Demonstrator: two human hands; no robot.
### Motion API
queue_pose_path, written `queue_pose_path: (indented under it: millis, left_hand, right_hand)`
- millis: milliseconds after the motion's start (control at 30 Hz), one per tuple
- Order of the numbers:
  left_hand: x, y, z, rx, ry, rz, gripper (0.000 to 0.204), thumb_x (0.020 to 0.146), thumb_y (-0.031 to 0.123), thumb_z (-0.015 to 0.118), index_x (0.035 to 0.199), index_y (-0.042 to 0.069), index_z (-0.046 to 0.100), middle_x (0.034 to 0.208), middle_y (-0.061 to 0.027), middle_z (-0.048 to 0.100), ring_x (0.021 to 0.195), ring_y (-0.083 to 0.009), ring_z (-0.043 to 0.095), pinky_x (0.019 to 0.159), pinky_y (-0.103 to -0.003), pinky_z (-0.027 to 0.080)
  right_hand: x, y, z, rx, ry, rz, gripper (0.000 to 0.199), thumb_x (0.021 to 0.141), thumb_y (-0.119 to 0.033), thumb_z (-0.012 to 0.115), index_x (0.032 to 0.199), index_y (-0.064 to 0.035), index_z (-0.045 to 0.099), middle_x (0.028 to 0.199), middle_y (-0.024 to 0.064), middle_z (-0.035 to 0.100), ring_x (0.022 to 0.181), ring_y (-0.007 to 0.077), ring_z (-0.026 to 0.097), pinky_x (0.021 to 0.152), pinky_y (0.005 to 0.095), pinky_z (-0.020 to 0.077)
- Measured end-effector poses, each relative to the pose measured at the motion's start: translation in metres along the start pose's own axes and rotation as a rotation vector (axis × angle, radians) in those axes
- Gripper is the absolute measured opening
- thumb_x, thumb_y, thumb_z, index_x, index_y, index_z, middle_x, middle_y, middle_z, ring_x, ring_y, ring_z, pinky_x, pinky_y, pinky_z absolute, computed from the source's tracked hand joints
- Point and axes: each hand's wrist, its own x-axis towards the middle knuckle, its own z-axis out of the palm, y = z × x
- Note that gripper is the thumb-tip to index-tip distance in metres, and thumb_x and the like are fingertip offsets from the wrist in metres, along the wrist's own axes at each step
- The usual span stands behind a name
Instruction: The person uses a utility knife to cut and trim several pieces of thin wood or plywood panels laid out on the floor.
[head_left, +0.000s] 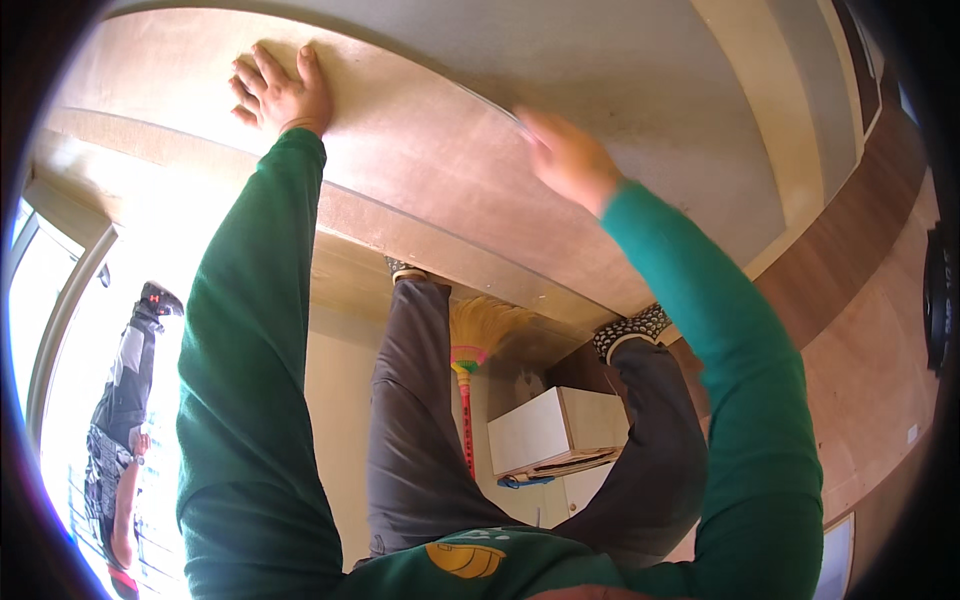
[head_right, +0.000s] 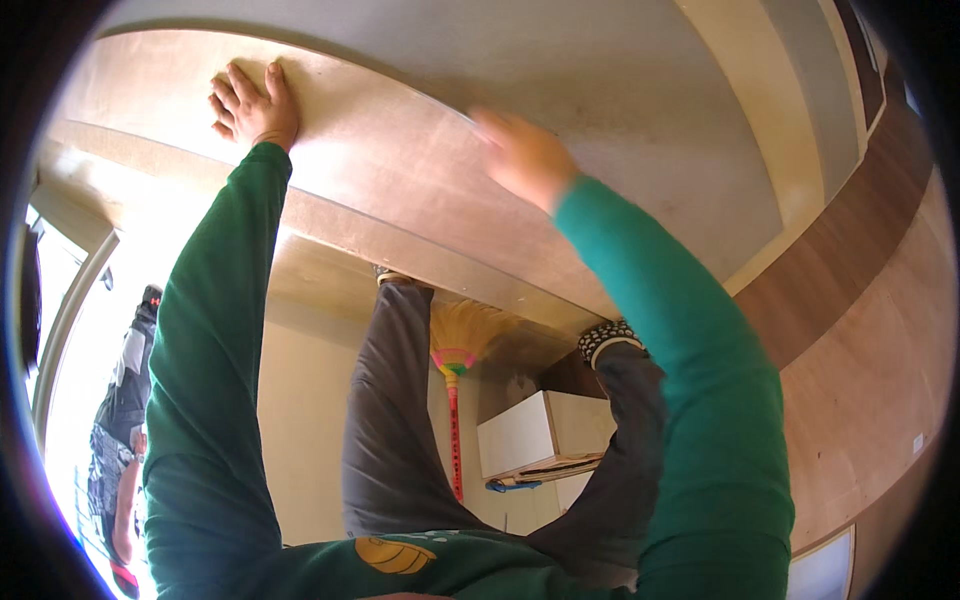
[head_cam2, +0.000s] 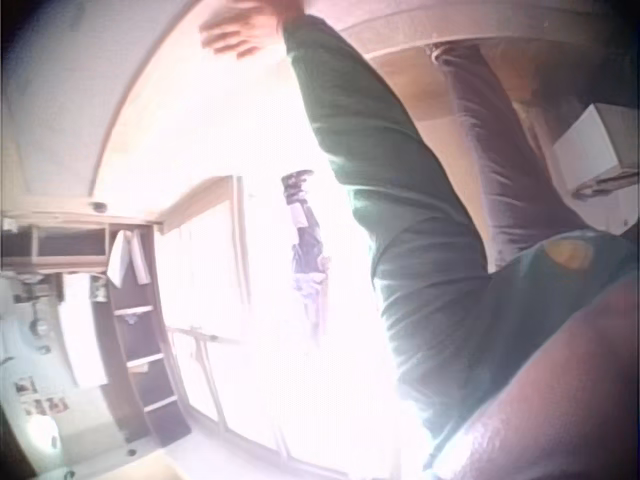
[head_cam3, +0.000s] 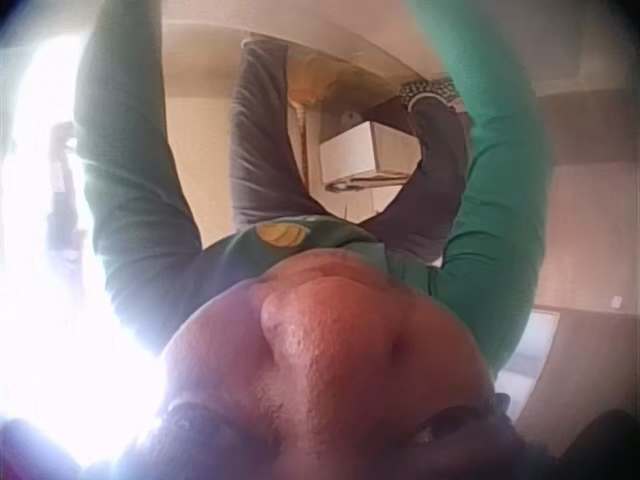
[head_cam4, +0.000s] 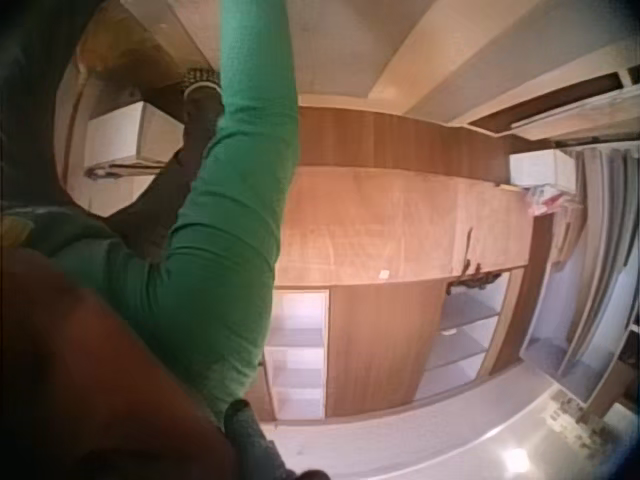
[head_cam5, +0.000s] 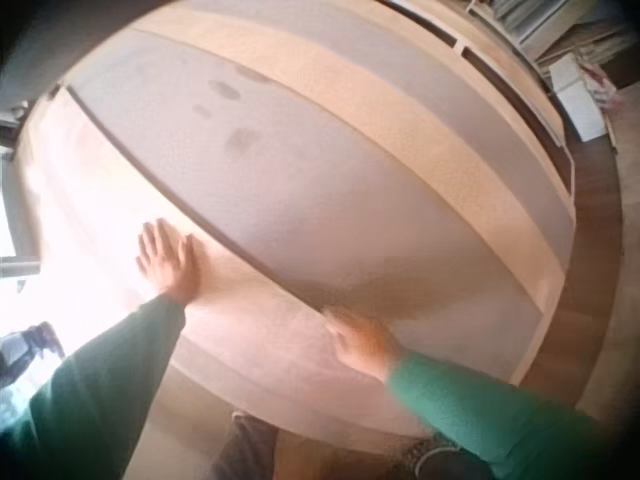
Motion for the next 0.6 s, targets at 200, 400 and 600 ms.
queue_pose_path:
  millis: [200, 400, 600]
  left_hand:
    - [-0.003, 0.015, 0.002, -0.026, -0.030, -0.030, 0.087, 0.092, 0.070, 0.040, 0.160, 0.017, 0.024, 0.167, -0.0151, 0.015, 0.154, -0.0335, 0.007, 0.122, -0.058, 0.002]
    - [-0.003, 0.014, 0.000, -0.026, -0.038, -0.010, 0.088, 0.093, 0.073, 0.034, 0.160, 0.017, 0.022, 0.167, -0.0153, 0.013, 0.155, -0.0329, 0.006, 0.122, -0.057, 0.001]
    - [-0.004, 0.007, 0.002, 0.004, -0.034, -0.001, 0.089, 0.093, 0.075, 0.031, 0.160, 0.019, 0.021, 0.167, -0.0150, 0.014, 0.155, -0.0327, 0.007, 0.122, -0.056, 0.002]
  right_hand:
    - [-0.093, 0.025, -0.054, -0.098, -0.095, 0.184, 0.038, 0.092, -0.007, 0.058, 0.130, -0.0120, 0.060, 0.105, 0.0146, 0.069, 0.089, 0.0346, 0.067, 0.075, 0.0427, 0.0557]
    - [0.008, -0.020, -0.018, 0.009, 0.036, 0.039, 0.033, 0.098, -0.016, 0.053, 0.130, -0.0122, 0.059, 0.104, 0.0174, 0.069, 0.088, 0.0364, 0.067, 0.077, 0.0471, 0.0543]
    - [0.057, -0.042, 0.003, 0.019, -0.139, 0.131, 0.044, 0.095, -0.014, 0.056, 0.138, -0.0097, 0.054, 0.119, 0.0185, 0.067, 0.108, 0.0336, 0.066, 0.089, 0.0433, 0.0530]
